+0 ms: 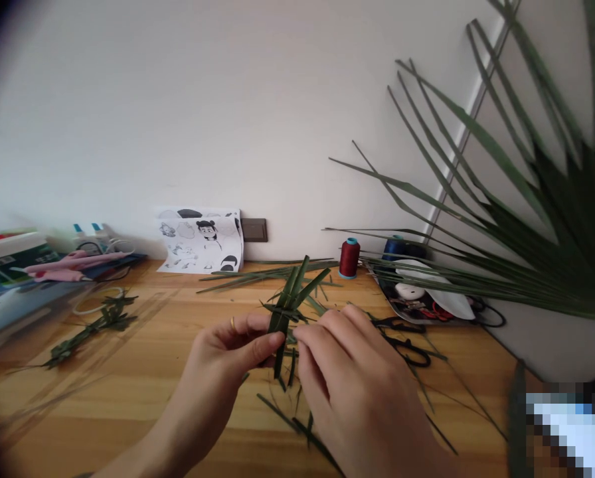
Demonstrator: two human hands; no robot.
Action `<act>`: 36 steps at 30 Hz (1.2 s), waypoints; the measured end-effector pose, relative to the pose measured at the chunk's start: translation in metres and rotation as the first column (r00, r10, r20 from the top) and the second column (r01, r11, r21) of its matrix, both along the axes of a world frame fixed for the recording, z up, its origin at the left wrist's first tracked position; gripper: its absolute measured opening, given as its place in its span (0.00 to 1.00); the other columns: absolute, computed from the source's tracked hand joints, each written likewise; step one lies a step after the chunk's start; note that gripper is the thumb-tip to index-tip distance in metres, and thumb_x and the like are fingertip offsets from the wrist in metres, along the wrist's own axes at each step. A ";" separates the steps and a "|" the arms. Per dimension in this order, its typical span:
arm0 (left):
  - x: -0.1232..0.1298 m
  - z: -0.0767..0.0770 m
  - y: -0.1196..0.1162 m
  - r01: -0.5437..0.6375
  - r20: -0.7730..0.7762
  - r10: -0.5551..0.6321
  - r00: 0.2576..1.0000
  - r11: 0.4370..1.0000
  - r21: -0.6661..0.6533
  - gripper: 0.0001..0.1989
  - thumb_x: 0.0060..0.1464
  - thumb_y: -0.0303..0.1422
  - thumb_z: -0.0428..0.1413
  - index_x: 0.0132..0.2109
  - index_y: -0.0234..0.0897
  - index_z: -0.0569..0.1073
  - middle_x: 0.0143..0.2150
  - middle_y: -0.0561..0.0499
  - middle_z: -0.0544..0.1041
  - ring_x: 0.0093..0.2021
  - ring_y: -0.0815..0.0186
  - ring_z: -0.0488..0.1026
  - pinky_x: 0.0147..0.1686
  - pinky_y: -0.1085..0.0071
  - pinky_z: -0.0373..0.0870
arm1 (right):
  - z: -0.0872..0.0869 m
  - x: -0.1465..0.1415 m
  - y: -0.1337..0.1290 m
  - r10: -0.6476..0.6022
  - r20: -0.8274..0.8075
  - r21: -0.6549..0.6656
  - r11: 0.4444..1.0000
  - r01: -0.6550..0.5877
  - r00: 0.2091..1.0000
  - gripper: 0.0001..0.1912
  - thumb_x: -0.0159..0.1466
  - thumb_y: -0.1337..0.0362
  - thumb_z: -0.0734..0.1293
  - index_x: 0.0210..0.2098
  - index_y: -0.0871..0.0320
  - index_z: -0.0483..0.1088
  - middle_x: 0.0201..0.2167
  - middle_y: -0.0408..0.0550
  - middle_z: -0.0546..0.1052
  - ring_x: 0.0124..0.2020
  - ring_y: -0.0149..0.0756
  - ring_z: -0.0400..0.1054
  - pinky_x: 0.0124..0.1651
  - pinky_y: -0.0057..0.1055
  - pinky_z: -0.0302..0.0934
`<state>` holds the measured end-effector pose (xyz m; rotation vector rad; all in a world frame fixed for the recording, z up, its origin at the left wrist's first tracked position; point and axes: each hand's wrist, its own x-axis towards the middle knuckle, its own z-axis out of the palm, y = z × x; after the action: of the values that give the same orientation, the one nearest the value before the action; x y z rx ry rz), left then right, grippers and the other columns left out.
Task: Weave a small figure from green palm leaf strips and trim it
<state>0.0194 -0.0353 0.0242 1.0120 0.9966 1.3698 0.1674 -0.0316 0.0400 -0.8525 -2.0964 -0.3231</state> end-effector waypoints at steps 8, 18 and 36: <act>-0.004 -0.002 0.000 0.115 0.072 -0.114 0.991 0.993 -0.012 0.05 0.46 0.28 0.57 0.31 0.32 0.76 0.26 0.52 0.73 0.26 0.74 0.64 0.29 0.77 0.62 | -0.002 0.001 0.002 -0.003 -0.012 -0.049 0.999 0.003 1.000 0.05 0.58 0.72 0.61 0.31 0.61 0.68 0.27 0.47 0.70 0.33 0.35 0.62 0.38 0.33 0.58; -0.001 0.002 0.000 0.032 -0.009 -0.032 0.999 0.999 -0.009 0.02 0.42 0.27 0.60 0.27 0.32 0.76 0.23 0.54 0.72 0.24 0.75 0.64 0.25 0.80 0.62 | 0.008 -0.002 -0.003 -0.047 0.150 0.125 0.992 0.028 0.988 0.15 0.60 0.74 0.54 0.26 0.63 0.70 0.21 0.51 0.72 0.27 0.38 0.66 0.33 0.37 0.62; 0.004 -0.003 -0.002 -0.063 0.017 0.063 0.998 0.998 0.025 0.04 0.41 0.25 0.60 0.28 0.36 0.75 0.27 0.55 0.75 0.29 0.73 0.68 0.30 0.79 0.65 | -0.008 -0.008 -0.002 -0.063 0.093 -0.027 0.997 0.066 0.994 0.13 0.59 0.72 0.56 0.34 0.65 0.72 0.24 0.52 0.70 0.31 0.41 0.62 0.33 0.40 0.60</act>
<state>0.0230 -0.0377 0.0214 0.9939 1.0090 1.4435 0.1599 -0.0339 0.0323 -0.9412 -2.1669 -0.3721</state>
